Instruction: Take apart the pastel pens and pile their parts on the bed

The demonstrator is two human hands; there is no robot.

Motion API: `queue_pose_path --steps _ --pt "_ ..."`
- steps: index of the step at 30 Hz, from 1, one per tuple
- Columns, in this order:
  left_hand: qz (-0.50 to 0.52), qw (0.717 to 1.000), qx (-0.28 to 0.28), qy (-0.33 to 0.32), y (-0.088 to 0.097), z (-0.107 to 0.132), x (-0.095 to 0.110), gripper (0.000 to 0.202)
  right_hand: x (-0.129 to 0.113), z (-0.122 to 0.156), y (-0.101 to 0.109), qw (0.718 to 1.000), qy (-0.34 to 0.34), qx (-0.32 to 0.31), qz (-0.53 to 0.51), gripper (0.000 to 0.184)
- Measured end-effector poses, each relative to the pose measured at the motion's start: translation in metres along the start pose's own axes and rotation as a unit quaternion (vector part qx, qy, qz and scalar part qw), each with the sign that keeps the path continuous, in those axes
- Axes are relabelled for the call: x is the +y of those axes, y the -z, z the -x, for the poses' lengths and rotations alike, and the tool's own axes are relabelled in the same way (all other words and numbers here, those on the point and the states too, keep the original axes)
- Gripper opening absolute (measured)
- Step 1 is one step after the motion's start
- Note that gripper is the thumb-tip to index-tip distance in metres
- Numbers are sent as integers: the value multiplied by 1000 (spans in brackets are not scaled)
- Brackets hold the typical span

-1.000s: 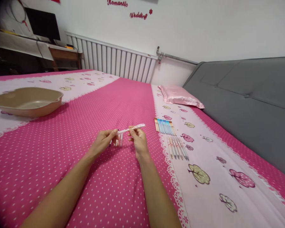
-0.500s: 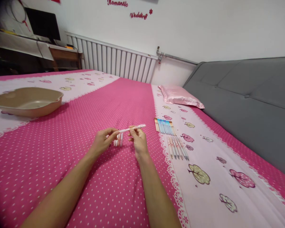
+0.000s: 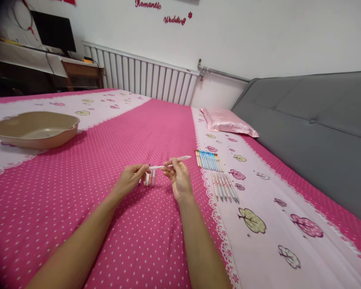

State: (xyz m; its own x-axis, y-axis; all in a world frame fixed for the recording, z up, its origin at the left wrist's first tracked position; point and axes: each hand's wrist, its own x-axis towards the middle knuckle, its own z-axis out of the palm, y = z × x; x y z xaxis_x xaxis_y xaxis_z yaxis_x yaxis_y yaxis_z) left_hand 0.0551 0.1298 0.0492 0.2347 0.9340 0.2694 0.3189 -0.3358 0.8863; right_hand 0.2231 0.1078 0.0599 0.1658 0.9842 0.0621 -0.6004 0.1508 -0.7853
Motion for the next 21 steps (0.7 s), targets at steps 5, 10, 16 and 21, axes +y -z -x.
queue_pose_path --steps 5,10,16,21 --pt "-38 996 79 29 13 -4 -8 47 -13 -5 10 992 103 67 0 24" --pt "-205 941 219 154 24 -5 -16 44 6 -5 7 991 98 12 89 26" --pt "-338 891 204 222 23 -2 -18 40 52 1 -4 958 62 -109 257 28" --pt "-371 881 150 252 22 -2 -18 41 62 6 -6 941 15 -170 292 31"
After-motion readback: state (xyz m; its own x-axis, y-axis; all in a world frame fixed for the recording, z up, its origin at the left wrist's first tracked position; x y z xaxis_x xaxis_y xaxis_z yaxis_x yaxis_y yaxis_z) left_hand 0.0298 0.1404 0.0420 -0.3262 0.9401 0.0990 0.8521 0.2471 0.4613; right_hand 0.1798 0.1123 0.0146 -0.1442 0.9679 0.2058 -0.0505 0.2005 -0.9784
